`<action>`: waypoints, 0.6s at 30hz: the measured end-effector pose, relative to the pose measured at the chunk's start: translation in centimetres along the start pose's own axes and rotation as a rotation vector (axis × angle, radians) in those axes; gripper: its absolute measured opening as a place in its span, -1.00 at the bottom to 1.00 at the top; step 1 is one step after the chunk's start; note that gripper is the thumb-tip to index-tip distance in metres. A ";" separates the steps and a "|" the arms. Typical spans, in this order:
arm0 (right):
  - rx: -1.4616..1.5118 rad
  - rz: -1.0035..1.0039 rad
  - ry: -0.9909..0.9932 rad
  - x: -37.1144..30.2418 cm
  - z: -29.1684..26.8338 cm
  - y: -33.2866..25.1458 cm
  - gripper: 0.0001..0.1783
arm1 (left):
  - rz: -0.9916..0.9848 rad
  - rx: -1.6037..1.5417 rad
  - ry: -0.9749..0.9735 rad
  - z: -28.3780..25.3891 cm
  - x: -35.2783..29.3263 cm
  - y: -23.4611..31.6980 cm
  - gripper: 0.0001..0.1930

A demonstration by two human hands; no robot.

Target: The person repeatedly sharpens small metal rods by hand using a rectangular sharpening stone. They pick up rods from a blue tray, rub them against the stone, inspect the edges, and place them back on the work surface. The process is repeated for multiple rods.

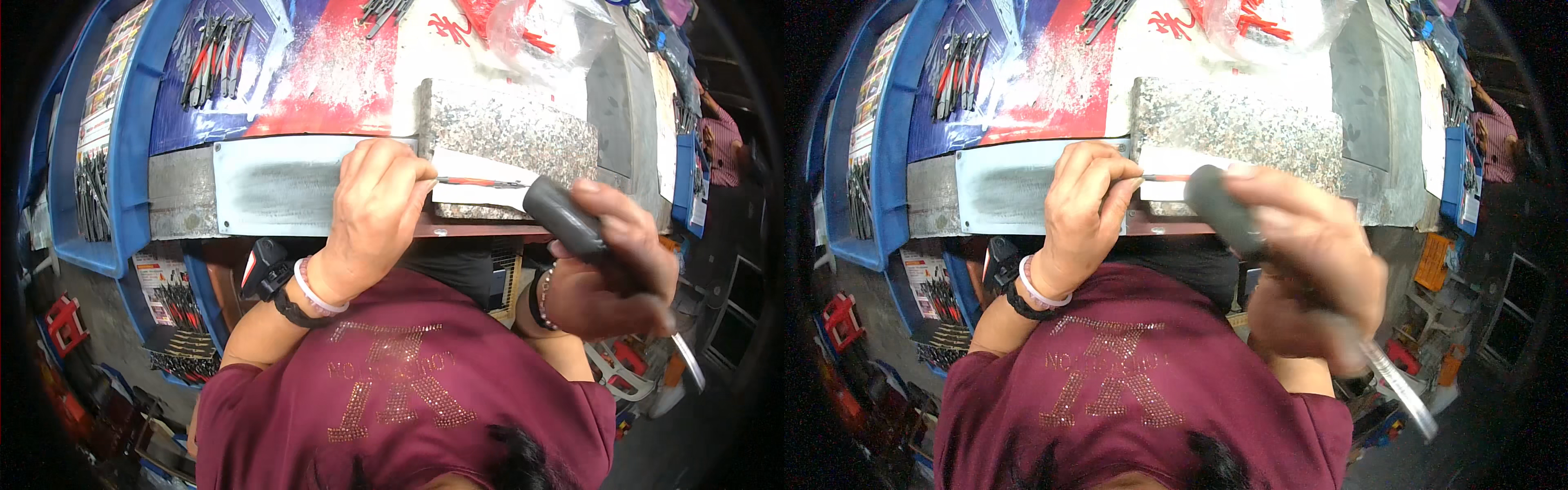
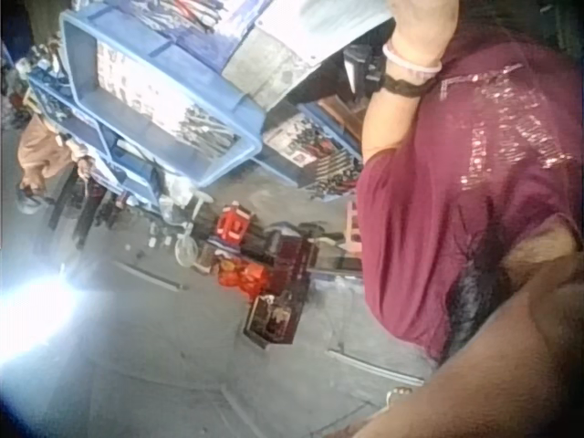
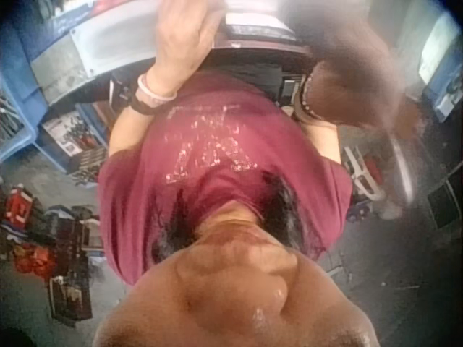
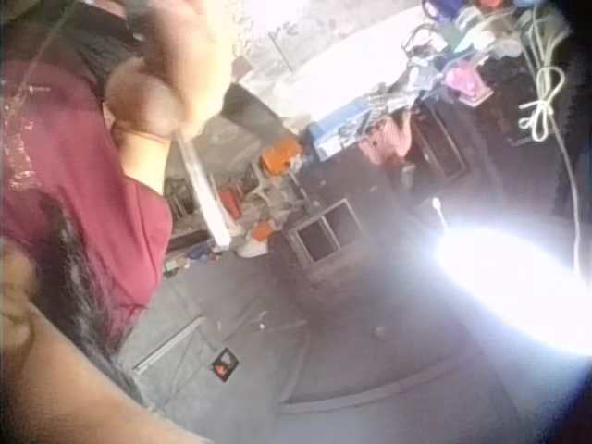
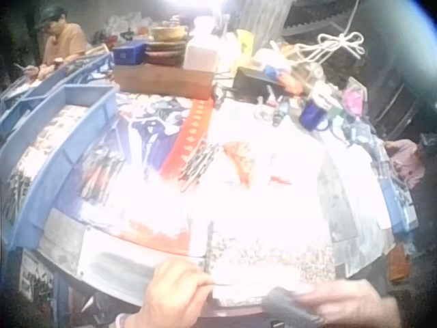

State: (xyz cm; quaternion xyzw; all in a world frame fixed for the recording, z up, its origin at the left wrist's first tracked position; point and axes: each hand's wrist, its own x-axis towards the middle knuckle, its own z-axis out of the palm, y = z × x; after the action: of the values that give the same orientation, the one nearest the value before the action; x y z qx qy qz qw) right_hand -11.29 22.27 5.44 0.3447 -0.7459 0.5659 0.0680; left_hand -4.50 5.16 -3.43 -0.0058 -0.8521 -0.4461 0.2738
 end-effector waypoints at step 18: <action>-0.150 0.286 -0.164 -0.2 0.7 1.3 -0.43 | 0.056 0.031 0.012 -0.1 0.2 -0.1 -0.82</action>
State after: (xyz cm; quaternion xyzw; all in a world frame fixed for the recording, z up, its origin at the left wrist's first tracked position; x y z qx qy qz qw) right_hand -11.69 21.86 4.09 0.2740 -0.8304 0.4826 -0.0490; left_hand -4.68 4.97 -3.40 -0.0226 -0.8567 -0.4250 0.2913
